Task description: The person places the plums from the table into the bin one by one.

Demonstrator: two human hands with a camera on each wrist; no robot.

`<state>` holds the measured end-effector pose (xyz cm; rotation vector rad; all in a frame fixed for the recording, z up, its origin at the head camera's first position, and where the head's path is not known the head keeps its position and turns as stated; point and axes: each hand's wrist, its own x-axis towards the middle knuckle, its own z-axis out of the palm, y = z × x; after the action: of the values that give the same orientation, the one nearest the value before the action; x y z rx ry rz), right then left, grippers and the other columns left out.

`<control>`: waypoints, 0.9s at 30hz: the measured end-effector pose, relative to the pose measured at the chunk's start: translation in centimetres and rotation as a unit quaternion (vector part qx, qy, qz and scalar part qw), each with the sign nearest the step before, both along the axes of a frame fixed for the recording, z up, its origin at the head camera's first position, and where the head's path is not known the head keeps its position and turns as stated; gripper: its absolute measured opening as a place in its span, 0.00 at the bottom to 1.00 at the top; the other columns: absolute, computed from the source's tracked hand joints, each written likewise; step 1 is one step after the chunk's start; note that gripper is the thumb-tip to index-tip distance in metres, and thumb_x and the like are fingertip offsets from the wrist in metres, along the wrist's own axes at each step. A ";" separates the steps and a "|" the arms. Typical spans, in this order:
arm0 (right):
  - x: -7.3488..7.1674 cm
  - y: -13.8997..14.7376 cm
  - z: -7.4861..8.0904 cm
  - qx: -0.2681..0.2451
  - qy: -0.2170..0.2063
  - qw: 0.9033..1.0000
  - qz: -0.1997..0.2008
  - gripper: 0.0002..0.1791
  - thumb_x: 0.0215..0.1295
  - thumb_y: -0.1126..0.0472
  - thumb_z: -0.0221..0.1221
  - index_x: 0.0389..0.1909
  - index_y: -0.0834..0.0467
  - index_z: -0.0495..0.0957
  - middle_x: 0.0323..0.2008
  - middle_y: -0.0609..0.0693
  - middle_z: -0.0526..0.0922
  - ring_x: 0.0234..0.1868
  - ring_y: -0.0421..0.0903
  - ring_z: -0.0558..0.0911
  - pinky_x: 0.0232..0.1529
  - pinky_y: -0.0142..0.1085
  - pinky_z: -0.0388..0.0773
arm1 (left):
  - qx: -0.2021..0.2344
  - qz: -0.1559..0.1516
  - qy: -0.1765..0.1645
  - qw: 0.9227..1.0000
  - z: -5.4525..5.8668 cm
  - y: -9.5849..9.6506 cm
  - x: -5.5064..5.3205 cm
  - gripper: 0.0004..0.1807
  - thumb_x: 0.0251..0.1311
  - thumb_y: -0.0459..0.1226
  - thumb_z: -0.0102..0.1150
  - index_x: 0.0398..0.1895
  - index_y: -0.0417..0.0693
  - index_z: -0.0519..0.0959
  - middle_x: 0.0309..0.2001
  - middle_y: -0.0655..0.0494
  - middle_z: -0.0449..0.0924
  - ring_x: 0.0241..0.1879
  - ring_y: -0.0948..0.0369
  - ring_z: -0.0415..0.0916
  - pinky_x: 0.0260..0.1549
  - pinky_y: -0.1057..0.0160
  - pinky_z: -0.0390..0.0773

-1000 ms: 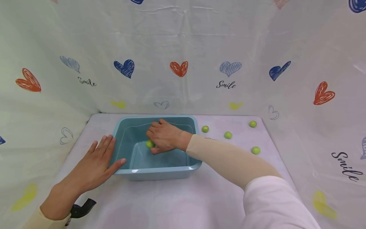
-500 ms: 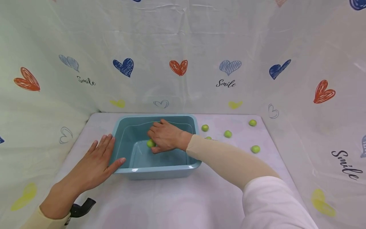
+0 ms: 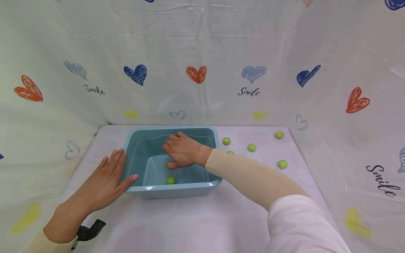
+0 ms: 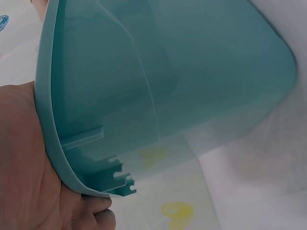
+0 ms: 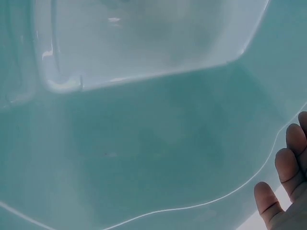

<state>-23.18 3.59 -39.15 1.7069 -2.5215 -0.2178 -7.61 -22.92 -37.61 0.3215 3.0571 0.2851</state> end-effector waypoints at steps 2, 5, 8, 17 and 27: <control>0.0 0.0 0.2 -0.003 0.003 1.000 -0.002 0.27 0.75 0.34 0.55 0.50 0.54 0.79 0.44 0.47 0.82 0.46 0.47 0.75 0.48 0.41 0.68 | 0.000 -0.001 0.001 1.000 0.0 0.0 0.0 0.55 0.75 0.66 0.46 0.82 0.27 0.50 0.82 0.29 0.48 0.82 0.33 0.46 0.78 0.30 0.49; -0.1 0.2 0.9 -0.015 0.006 1.000 -0.009 0.27 0.74 0.35 0.56 0.53 0.54 0.79 0.46 0.47 0.83 0.47 0.47 0.75 0.49 0.42 0.69 | 0.000 -0.001 0.001 1.000 0.1 0.0 0.1 0.55 0.76 0.66 0.46 0.82 0.27 0.50 0.82 0.29 0.48 0.82 0.33 0.46 0.78 0.30 0.49; -0.2 0.6 2.2 -0.039 0.012 0.999 -0.017 0.26 0.73 0.36 0.57 0.53 0.55 0.81 0.46 0.47 0.83 0.47 0.47 0.75 0.49 0.43 0.69 | 0.002 0.000 0.000 1.000 0.1 0.0 0.1 0.55 0.76 0.66 0.46 0.82 0.27 0.49 0.83 0.29 0.47 0.82 0.33 0.46 0.78 0.30 0.50; -1.0 4.9 8.6 -0.159 0.052 0.985 -0.042 0.21 0.71 0.44 0.61 0.49 0.58 0.82 0.43 0.51 0.84 0.47 0.52 0.78 0.51 0.49 0.72 | 0.004 0.002 -0.005 1.000 0.1 0.1 0.1 0.55 0.75 0.66 0.46 0.82 0.27 0.48 0.83 0.29 0.46 0.82 0.33 0.45 0.78 0.29 0.50; -0.3 13.8 7.7 -0.171 0.067 0.970 -0.159 0.20 0.70 0.47 0.63 0.49 0.60 0.83 0.44 0.54 0.85 0.51 0.56 0.78 0.55 0.53 0.73 | 0.006 0.000 -0.004 1.000 -0.1 0.1 0.1 0.55 0.76 0.65 0.46 0.82 0.27 0.47 0.83 0.28 0.45 0.82 0.32 0.45 0.78 0.29 0.49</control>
<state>-23.46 17.38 -31.41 1.1242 -2.5354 0.0760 -7.53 -22.78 -37.68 0.3209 3.0488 0.3029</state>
